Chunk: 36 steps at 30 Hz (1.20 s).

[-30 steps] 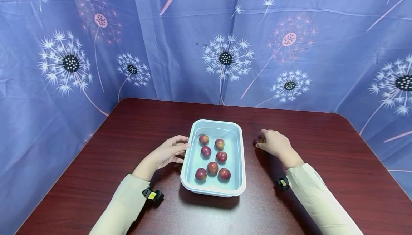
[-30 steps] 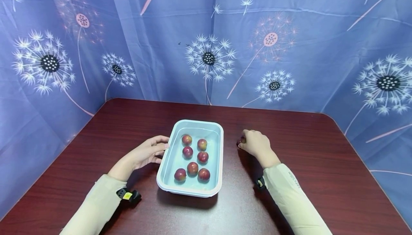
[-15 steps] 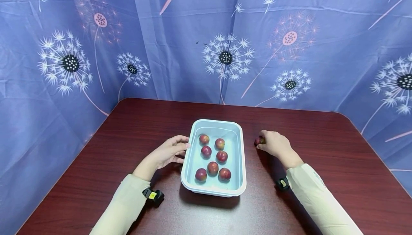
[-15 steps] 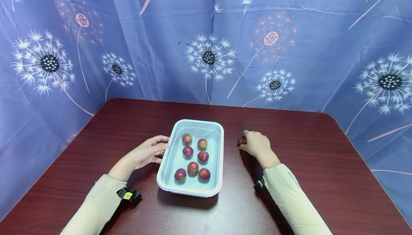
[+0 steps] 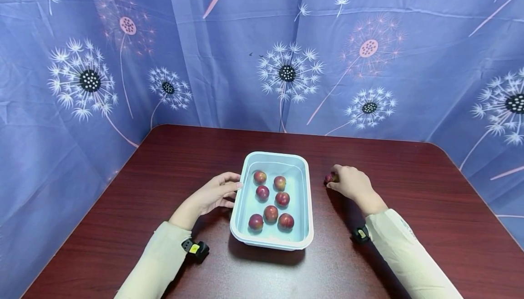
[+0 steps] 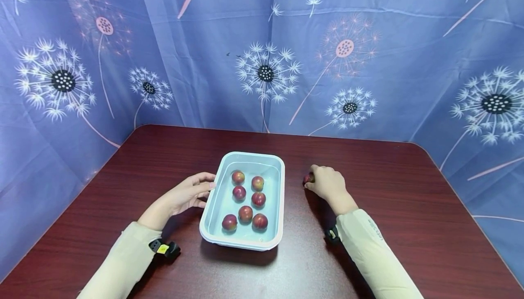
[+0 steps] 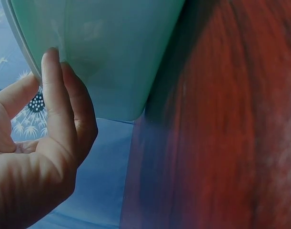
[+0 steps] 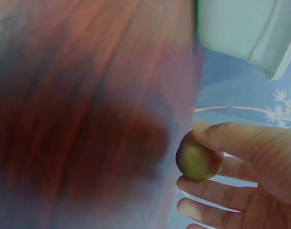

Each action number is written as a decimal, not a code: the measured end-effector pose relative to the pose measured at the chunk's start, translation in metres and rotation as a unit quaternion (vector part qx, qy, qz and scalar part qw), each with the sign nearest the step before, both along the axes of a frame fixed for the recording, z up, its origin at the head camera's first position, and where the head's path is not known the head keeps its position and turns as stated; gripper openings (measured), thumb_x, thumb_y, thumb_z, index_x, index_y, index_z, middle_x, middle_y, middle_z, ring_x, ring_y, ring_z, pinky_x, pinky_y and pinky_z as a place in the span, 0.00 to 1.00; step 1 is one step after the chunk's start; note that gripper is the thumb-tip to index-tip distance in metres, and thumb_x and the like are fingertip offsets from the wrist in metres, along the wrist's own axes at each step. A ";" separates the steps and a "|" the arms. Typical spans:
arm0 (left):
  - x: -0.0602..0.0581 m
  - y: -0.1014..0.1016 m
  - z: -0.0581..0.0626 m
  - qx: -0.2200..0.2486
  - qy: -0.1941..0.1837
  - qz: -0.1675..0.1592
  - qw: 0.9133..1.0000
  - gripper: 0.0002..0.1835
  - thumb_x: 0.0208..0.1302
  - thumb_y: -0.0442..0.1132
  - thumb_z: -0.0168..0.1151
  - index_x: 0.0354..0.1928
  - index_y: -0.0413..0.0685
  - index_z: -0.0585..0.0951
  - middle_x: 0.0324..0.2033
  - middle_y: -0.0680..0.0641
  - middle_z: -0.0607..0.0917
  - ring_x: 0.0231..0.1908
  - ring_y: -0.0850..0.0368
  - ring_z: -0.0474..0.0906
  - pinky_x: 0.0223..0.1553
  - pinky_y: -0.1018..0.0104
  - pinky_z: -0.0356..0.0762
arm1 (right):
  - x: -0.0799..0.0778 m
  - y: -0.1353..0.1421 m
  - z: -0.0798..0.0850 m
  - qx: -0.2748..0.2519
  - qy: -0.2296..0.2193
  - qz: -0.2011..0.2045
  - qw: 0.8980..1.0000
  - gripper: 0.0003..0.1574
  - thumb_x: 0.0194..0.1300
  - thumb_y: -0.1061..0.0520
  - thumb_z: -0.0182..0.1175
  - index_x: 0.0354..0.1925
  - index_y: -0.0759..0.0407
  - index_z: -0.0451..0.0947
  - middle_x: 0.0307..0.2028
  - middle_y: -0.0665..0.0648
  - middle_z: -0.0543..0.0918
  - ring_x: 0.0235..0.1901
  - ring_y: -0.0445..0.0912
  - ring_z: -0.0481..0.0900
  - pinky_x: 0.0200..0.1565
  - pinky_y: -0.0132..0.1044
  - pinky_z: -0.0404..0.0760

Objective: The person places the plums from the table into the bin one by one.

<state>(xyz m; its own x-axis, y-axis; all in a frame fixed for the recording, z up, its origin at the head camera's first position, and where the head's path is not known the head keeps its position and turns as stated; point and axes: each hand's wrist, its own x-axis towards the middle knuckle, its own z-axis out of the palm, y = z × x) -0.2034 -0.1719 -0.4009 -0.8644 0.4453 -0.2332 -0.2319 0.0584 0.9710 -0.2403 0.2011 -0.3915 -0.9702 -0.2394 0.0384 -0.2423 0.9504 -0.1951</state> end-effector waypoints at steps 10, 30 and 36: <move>0.000 0.001 -0.001 0.002 0.000 0.001 1.000 0.25 0.69 0.41 0.52 0.62 0.33 0.62 0.46 0.41 0.79 0.36 0.61 0.81 0.35 0.67 0.82 | 0.000 0.001 0.005 -0.005 0.026 0.001 1.000 0.23 0.55 0.51 0.67 0.45 0.64 0.77 0.31 0.60 0.82 0.28 0.54 0.79 0.29 0.53 0.78; -0.002 0.000 -0.002 -0.003 0.001 0.002 1.000 0.25 0.70 0.40 0.52 0.63 0.35 0.62 0.48 0.38 0.79 0.37 0.60 0.81 0.37 0.65 0.82 | 0.014 -0.009 0.036 -0.044 0.090 0.012 0.995 0.21 0.55 0.51 0.68 0.42 0.62 0.77 0.29 0.58 0.81 0.26 0.51 0.76 0.25 0.48 0.74; -0.001 0.001 -0.002 -0.002 0.004 0.004 1.000 0.24 0.70 0.40 0.52 0.63 0.34 0.62 0.48 0.38 0.79 0.37 0.60 0.81 0.36 0.66 0.82 | 0.018 -0.015 0.043 -0.051 0.112 0.019 0.992 0.19 0.55 0.51 0.67 0.42 0.60 0.78 0.28 0.57 0.80 0.26 0.50 0.75 0.25 0.46 0.72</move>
<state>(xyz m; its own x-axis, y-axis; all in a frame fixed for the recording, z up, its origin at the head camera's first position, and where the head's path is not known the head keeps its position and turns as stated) -0.2048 -0.1713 -0.4025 -0.8695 0.4382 -0.2278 -0.2241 0.0610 0.9727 -0.2222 0.1863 -0.3486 -0.9249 -0.2588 0.2787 -0.3254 0.9178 -0.2277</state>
